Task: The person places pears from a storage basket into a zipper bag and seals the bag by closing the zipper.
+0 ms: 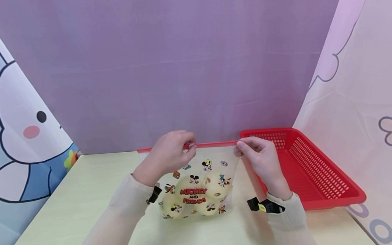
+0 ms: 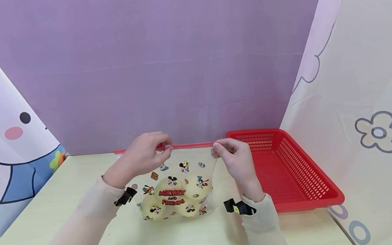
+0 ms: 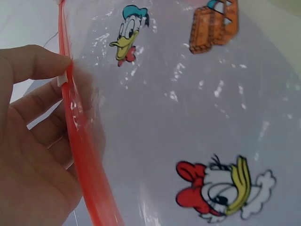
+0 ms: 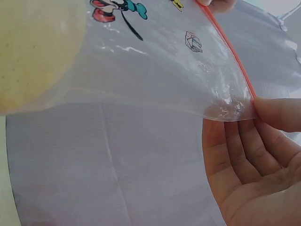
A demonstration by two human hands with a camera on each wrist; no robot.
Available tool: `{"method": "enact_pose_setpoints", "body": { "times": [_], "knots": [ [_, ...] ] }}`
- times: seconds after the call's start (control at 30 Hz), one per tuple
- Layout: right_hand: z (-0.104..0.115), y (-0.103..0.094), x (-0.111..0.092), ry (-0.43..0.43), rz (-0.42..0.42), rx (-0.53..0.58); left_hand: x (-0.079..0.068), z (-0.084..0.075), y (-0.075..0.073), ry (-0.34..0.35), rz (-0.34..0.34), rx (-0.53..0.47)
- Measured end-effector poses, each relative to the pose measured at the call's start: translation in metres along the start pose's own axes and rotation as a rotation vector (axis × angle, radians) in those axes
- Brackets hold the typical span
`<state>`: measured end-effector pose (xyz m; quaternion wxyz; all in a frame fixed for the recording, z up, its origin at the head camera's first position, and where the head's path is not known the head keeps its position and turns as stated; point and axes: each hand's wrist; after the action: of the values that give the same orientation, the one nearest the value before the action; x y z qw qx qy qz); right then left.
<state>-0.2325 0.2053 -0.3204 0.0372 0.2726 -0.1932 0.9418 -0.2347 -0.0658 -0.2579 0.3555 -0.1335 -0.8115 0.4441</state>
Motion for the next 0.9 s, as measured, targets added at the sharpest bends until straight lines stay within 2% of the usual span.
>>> {"method": "enact_pose_setpoints", "body": {
  "times": [0.9],
  "knots": [
    [-0.0009, 0.0002, -0.0009, 0.019, -0.014, -0.006, -0.0087, 0.0091, -0.0081, 0.018, -0.031, -0.019]
  ]
}}
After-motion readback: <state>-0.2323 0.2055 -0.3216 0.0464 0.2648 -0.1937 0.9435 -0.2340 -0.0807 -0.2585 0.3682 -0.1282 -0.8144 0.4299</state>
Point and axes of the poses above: each hand's wrist, its own x-axis towards the middle knuckle, its own y-axis out of the palm, z = x × y, and after that the axes turned 12 degrees about -x, right-handed
